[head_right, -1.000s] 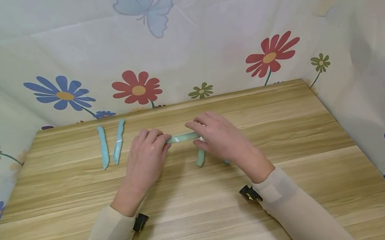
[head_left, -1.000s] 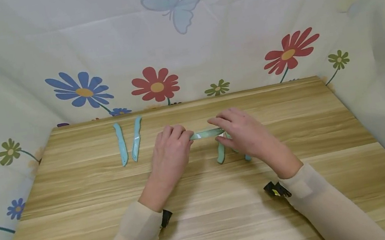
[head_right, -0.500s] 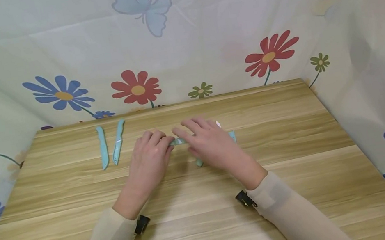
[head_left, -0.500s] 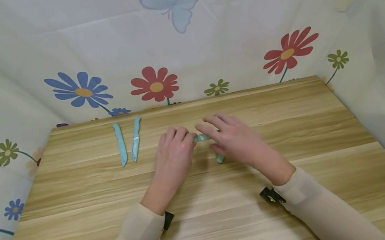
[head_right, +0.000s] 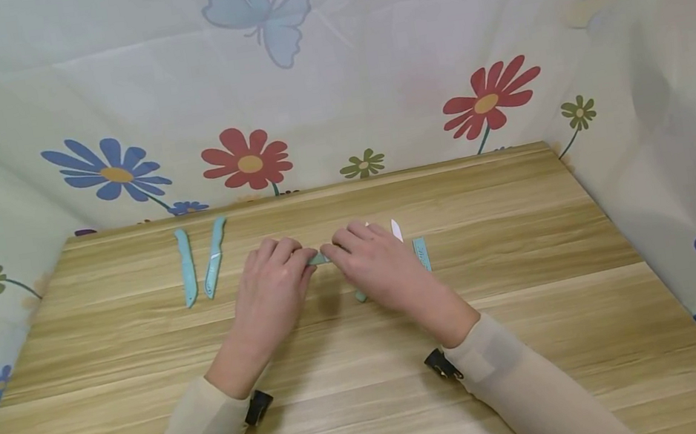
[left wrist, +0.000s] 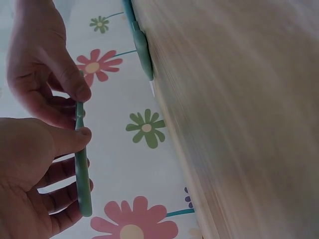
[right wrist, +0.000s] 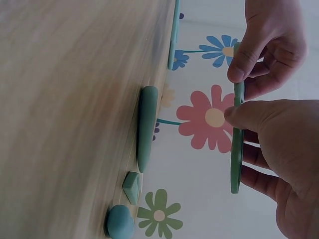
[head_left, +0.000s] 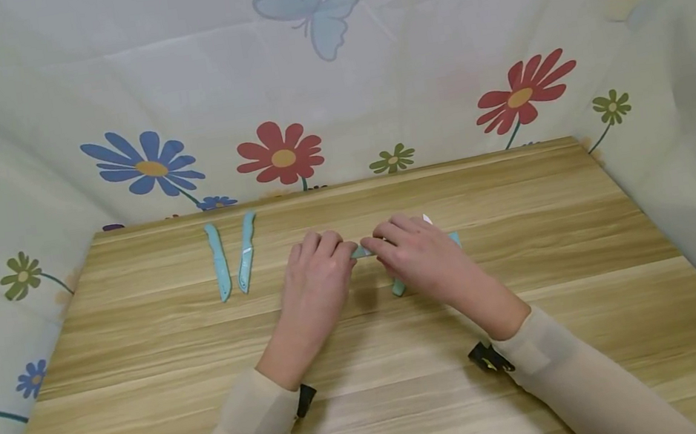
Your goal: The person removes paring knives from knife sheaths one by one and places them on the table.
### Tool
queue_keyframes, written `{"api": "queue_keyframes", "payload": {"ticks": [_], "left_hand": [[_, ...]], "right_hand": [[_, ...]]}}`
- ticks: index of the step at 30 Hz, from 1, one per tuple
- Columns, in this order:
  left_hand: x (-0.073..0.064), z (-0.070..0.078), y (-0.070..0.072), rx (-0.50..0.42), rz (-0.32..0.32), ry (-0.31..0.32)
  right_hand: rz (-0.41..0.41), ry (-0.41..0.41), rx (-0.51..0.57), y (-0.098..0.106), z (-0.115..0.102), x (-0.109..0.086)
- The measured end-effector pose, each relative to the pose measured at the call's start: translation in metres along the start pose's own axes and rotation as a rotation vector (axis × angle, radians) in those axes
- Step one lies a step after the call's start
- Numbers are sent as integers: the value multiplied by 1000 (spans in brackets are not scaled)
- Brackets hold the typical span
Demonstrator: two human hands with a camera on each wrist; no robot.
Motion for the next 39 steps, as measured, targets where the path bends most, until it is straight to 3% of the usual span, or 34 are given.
{"api": "queue_keyframes", "payload": {"ticks": [39], "left_hand": [[-1,2,-1,-15,-4,-3]], "right_hand": [[-36,-49,56,-1,5,-3]]}}
Point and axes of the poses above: each hand's wrist, its own x-axis towards the middle knuckle, its own y-axis out of the back of the hand, z = x × y, the point moved 7 cm from there along x, towards the middle knuckle, and after that the axes turned 3 degrees about x, right-handed, at the moved point
